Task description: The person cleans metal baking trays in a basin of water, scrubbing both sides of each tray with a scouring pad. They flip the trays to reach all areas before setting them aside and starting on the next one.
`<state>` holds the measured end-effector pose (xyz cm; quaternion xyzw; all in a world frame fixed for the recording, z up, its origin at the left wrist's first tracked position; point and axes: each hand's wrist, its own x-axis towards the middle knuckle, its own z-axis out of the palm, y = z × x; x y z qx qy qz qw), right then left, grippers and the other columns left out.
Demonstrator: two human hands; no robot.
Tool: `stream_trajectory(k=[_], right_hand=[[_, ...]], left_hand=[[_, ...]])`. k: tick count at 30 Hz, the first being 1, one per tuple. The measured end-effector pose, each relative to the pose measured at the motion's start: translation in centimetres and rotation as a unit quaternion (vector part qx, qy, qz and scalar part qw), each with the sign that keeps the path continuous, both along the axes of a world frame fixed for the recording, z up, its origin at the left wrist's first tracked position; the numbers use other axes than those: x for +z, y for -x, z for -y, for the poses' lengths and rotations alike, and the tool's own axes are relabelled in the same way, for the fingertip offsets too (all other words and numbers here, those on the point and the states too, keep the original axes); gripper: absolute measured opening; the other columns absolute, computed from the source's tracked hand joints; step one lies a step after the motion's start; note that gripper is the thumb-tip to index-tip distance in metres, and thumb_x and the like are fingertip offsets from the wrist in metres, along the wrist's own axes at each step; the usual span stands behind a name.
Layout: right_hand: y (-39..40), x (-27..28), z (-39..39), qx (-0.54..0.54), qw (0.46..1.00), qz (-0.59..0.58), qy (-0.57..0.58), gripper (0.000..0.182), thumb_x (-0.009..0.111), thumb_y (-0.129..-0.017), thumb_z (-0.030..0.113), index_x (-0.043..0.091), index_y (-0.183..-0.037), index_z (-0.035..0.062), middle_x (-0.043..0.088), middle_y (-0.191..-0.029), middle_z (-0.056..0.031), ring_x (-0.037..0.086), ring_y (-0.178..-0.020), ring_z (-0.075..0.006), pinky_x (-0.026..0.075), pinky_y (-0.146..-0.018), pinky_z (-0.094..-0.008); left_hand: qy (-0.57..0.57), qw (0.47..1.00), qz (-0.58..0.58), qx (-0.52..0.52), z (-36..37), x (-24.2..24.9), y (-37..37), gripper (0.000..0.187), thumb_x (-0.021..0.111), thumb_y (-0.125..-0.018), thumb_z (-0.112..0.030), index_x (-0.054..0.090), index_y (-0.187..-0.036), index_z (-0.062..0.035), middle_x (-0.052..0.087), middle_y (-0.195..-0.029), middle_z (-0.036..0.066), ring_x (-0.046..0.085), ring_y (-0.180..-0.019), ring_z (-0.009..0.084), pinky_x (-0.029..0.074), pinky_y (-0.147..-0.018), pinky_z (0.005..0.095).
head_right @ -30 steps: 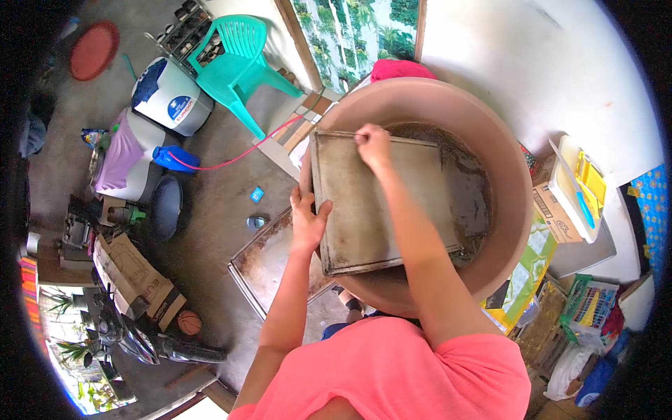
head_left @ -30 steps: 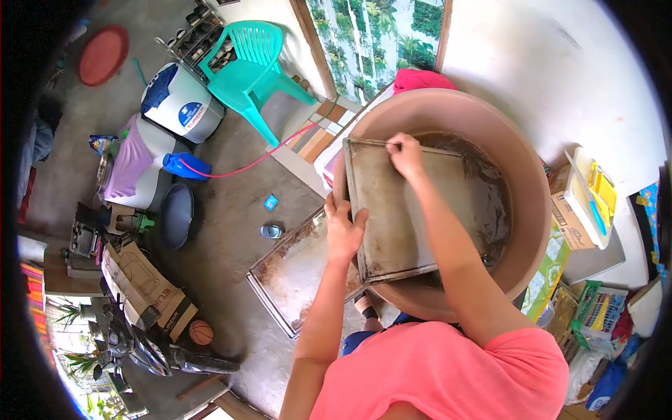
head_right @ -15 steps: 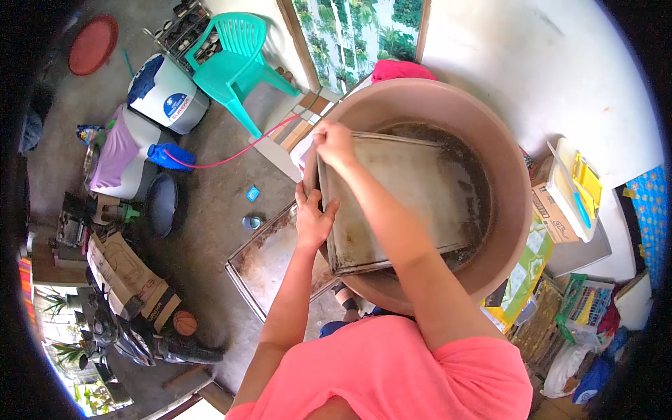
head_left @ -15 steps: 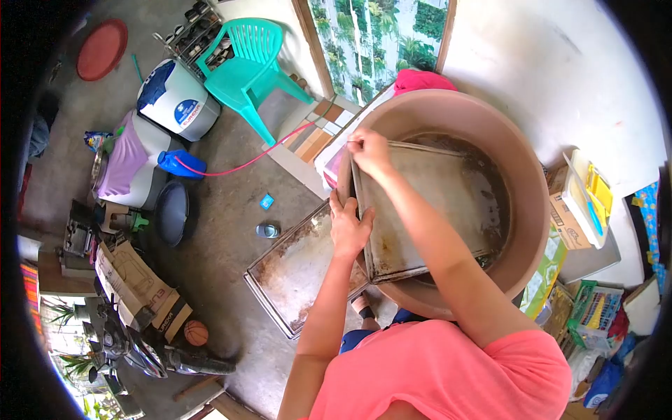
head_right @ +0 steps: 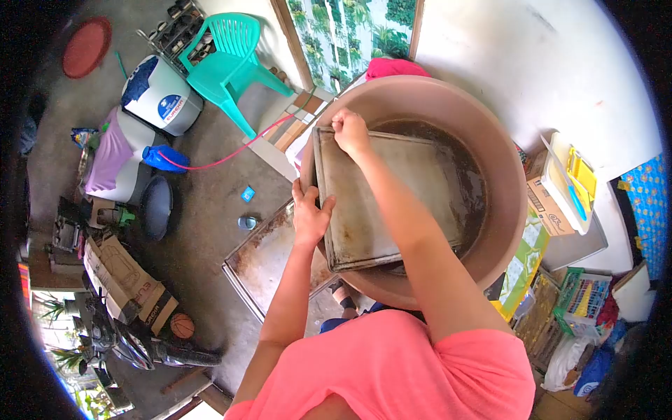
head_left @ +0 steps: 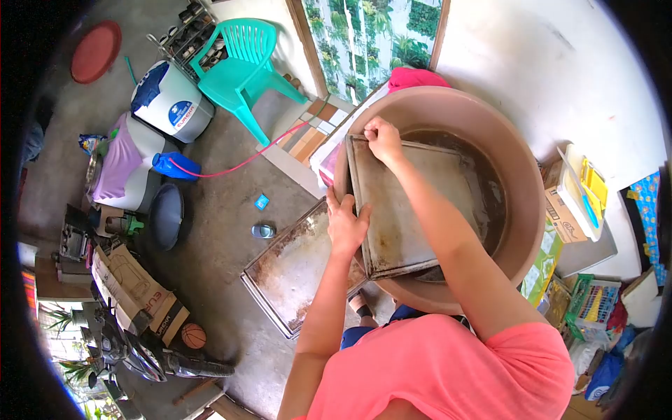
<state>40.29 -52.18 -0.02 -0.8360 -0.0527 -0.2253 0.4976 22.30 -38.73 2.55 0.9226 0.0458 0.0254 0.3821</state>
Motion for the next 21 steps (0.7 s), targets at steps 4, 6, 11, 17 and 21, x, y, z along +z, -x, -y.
stream_trajectory(k=[4,6,11,17,21], right_hand=[[5.2,0.2,-1.9,0.125,0.991,0.029,-0.027,0.006,0.056,-0.078,0.000,0.058,-0.081,0.0039,0.061,-0.071,-0.0145,0.061,-0.069,-0.0326,0.048,-0.064,-0.0411],[5.4,0.7,-2.1,0.126,0.992,0.014,-0.020,0.005,0.054,-0.079,0.000,0.056,-0.078,0.0036,0.060,-0.070,-0.0147,0.060,-0.068,-0.0329,0.047,-0.063,-0.0413],[1.9,1.0,-2.3,0.076,0.996,0.041,0.036,0.004,0.052,-0.078,0.000,0.055,-0.079,0.0028,0.061,-0.076,-0.0146,0.059,-0.076,-0.0355,0.046,-0.067,-0.0441],[2.5,1.2,-2.5,0.082,0.996,0.028,0.023,0.004,0.054,-0.081,0.001,0.056,-0.083,0.0030,0.062,-0.077,-0.0149,0.061,-0.078,-0.0342,0.048,-0.069,-0.0424],[4.7,0.6,-2.5,0.104,0.994,0.028,0.000,0.008,0.053,-0.082,0.001,0.056,-0.089,0.0039,0.062,-0.079,-0.0164,0.062,-0.081,-0.0361,0.049,-0.070,-0.0421]], left_hand=[[0.003,0.999,0.038,-0.008,-0.1,-0.3,-0.3,0.035,0.069,-0.078,-0.028,0.056,-0.094,0.0011,0.024,-0.143,0.033,0.043,-0.119,0.0509,0.040,-0.096,0.0481],[0.007,1.000,0.015,-0.003,0.0,0.0,-0.3,0.036,0.069,-0.077,-0.028,0.056,-0.094,0.0011,0.023,-0.143,0.034,0.042,-0.119,0.0510,0.039,-0.097,0.0479],[-0.005,1.000,-0.003,-0.005,-0.2,-0.4,-0.3,0.035,0.067,-0.078,-0.027,0.057,-0.103,-0.0055,0.022,-0.147,0.030,0.037,-0.126,0.0487,0.042,-0.093,0.0524],[0.007,1.000,-0.005,0.008,0.2,0.8,-0.1,0.035,0.069,-0.077,-0.029,0.057,-0.093,-0.0001,0.024,-0.142,0.036,0.041,-0.121,0.0507,0.039,-0.097,0.0476],[-0.005,1.000,0.013,0.000,0.0,0.0,-0.2,0.034,0.069,-0.077,-0.028,0.056,-0.093,-0.0005,0.022,-0.144,0.034,0.041,-0.121,0.0503,0.039,-0.097,0.0484]])
